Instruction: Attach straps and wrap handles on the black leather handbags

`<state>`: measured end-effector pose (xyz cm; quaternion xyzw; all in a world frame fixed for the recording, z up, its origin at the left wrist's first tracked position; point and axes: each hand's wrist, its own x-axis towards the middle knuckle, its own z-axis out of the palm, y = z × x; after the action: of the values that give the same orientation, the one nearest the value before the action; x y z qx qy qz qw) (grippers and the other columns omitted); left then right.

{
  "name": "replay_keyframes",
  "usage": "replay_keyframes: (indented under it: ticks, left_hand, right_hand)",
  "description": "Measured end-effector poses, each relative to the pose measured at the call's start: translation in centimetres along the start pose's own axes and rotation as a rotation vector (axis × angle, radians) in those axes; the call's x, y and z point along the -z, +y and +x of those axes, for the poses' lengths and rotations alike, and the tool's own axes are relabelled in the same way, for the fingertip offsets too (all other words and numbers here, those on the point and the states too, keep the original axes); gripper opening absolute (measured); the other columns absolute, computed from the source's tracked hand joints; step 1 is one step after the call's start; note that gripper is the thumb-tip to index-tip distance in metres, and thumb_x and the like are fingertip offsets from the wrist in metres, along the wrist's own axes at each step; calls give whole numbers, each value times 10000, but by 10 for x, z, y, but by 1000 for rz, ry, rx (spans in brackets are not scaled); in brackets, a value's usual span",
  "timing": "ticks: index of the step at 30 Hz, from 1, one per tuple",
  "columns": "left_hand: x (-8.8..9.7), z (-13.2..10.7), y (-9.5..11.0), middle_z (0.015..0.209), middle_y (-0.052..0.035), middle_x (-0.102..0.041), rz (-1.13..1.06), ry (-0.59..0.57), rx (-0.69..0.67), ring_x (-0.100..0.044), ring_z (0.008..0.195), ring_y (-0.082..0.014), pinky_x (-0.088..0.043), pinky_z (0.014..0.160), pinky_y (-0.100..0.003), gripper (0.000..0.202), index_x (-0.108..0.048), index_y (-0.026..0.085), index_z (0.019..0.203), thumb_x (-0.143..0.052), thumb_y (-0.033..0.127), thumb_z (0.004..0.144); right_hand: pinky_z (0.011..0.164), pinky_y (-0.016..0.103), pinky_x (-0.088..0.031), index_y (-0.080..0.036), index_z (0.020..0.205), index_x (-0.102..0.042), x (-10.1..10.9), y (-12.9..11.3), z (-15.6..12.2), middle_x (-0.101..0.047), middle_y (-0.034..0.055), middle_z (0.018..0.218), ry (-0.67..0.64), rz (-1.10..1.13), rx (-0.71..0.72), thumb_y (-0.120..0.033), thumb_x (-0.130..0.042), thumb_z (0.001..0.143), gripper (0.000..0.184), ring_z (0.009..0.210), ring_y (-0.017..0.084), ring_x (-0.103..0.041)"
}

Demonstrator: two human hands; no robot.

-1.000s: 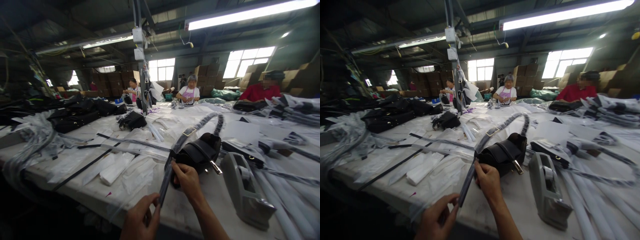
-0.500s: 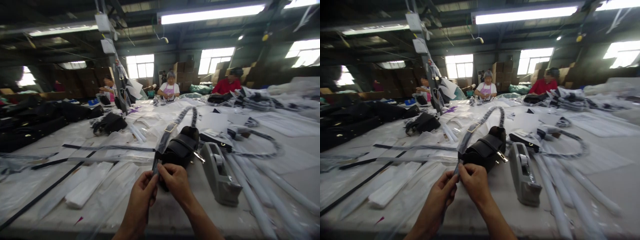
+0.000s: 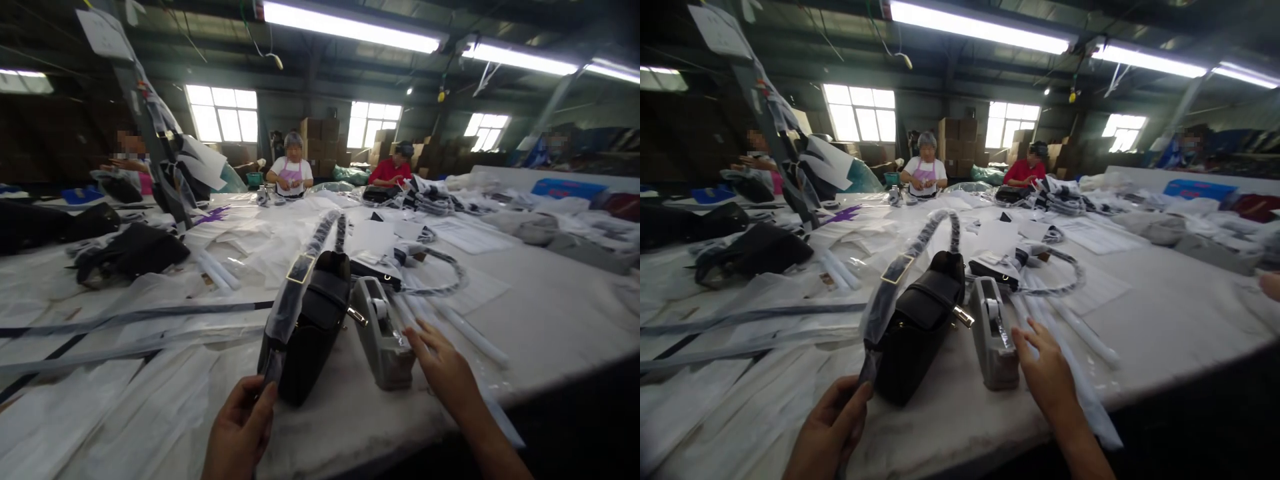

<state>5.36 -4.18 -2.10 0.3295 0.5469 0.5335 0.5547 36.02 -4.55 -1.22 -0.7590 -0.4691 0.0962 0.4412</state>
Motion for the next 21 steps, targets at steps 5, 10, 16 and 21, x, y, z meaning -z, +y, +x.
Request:
replay_keyframes:
  ticks: [5,10,16,21]
  left_hand:
    - [2,0,-3,444,114,-382,45,12,-21,-295,347,-33,-200,340,-112,532,-601,190,830,-821,586,551]
    - [7,1,-4,449,110,-396,37,13,-5,-310,353,-29,-210,345,-100,548,-600,186,835,-826,589,540]
    - [9,0,-5,428,112,-382,52,4,1,-285,344,-30,-199,338,-108,529,-609,191,826,-820,588,547]
    - [8,-1,-4,440,105,-399,44,8,18,-299,367,-32,-203,352,-102,529,-606,196,834,-822,587,551]
  right_hand:
    - [1138,488,-286,-247,849,-809,-8,-5,1,-620,78,1341,-181,335,-210,-561,-669,751,357,1304,342,-496]
    - [1085,467,-367,-206,794,-809,-6,-27,-2,-617,107,1342,-142,530,-267,-525,-756,668,347,1285,359,-509]
    - [1110,472,-348,-233,763,-806,13,-42,-21,-628,95,1331,-50,549,-275,-532,-798,612,335,1302,368,-485]
    - [1184,464,-231,-290,958,-793,27,-36,-44,-642,55,1317,-109,519,-326,-551,-775,671,389,1337,325,-454]
